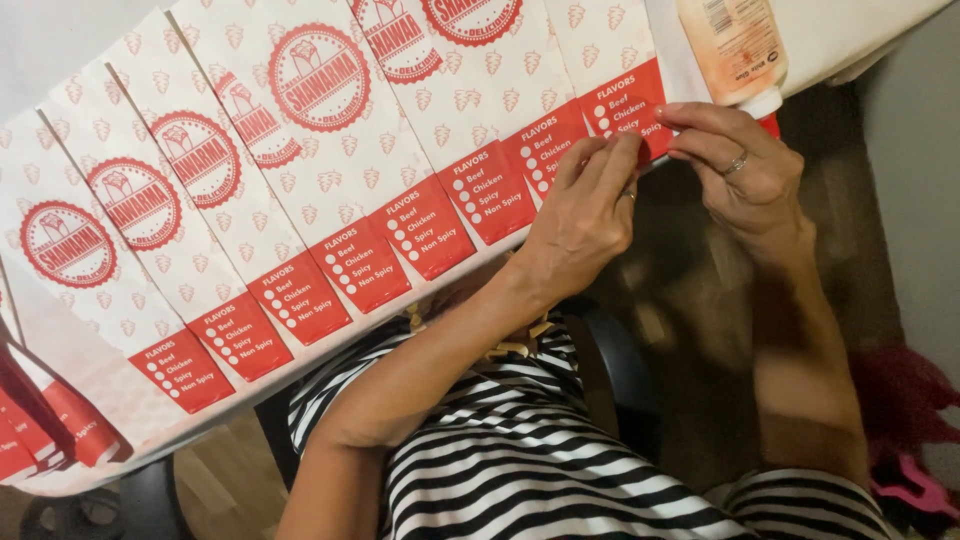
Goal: Applying glue to the edges of paper shawarma bags and folding them to complete the assembly.
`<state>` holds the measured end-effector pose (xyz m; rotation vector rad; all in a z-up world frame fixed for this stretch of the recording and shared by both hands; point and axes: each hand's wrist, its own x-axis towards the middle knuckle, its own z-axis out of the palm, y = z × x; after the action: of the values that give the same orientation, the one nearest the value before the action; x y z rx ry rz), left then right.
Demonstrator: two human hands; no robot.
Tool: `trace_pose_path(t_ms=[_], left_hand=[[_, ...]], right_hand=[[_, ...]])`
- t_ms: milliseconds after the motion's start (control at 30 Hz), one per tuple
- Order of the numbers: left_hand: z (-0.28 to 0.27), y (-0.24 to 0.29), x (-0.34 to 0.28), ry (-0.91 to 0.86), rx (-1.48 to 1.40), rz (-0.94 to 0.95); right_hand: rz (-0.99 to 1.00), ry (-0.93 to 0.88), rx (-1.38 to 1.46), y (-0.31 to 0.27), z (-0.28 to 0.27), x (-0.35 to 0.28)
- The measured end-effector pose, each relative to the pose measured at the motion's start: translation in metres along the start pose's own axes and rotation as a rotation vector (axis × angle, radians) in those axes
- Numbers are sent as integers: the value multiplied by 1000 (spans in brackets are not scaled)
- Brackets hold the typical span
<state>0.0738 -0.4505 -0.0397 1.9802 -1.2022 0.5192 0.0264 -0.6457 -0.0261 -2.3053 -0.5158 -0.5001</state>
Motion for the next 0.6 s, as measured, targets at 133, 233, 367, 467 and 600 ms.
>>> trace_pose_path(t_ms=[133, 233, 367, 467, 600], left_hand=[[4, 1, 0, -47, -133, -185], [14, 2, -2, -53, -279, -397], [14, 2, 6, 25, -217, -474], [9, -2, 11, -15, -211, -482], [7, -4, 19, -15, -191, -490]], right_hand=[[36, 0, 6, -2, 1, 0], [85, 17, -24, -8, 3, 4], [113, 87, -98, -22, 6, 15], [163, 56, -51, -36, 0, 28], [184, 88, -83, -34, 7, 28]])
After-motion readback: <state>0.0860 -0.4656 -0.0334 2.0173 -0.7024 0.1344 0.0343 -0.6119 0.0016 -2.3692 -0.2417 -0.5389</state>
